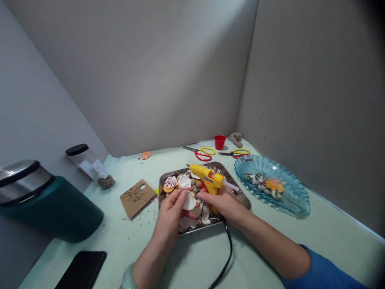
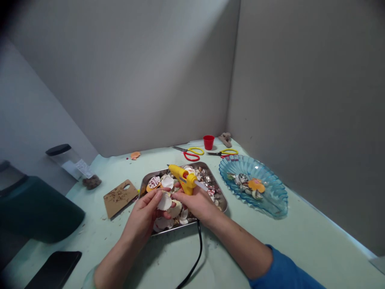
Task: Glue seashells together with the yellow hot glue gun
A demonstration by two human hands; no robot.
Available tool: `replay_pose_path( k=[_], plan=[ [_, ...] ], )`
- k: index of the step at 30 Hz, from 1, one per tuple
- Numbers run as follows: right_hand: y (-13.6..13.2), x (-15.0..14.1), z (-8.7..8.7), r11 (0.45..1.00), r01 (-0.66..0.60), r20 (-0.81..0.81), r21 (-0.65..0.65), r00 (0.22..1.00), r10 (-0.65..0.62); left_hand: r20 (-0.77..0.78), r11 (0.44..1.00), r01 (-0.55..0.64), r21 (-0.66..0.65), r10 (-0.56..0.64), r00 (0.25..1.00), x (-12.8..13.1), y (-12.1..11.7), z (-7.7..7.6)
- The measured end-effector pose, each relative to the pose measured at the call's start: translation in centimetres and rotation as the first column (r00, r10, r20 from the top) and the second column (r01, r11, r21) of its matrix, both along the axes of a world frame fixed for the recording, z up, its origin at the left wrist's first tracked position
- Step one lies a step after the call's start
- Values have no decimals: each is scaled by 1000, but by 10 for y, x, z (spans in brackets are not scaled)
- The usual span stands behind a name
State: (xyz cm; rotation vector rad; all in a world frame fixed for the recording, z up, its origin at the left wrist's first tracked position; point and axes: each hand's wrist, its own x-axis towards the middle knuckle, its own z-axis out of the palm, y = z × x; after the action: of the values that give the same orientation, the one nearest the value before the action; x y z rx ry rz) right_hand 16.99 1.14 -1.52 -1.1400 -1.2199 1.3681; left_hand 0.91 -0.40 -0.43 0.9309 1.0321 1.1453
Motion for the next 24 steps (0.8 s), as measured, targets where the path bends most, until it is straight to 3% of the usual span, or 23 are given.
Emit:
replay_pose_path(
  k=[13, 24],
  plan=[
    [-4, 2, 6, 999, -43, 128, 10, 991, 41, -50, 994, 29, 107, -24, 998, -1, 2, -6],
    [0, 1, -1, 1000, -15, 44, 9, 999, 15, -50, 995, 55, 80, -52, 997, -1, 2, -8]
  ],
)
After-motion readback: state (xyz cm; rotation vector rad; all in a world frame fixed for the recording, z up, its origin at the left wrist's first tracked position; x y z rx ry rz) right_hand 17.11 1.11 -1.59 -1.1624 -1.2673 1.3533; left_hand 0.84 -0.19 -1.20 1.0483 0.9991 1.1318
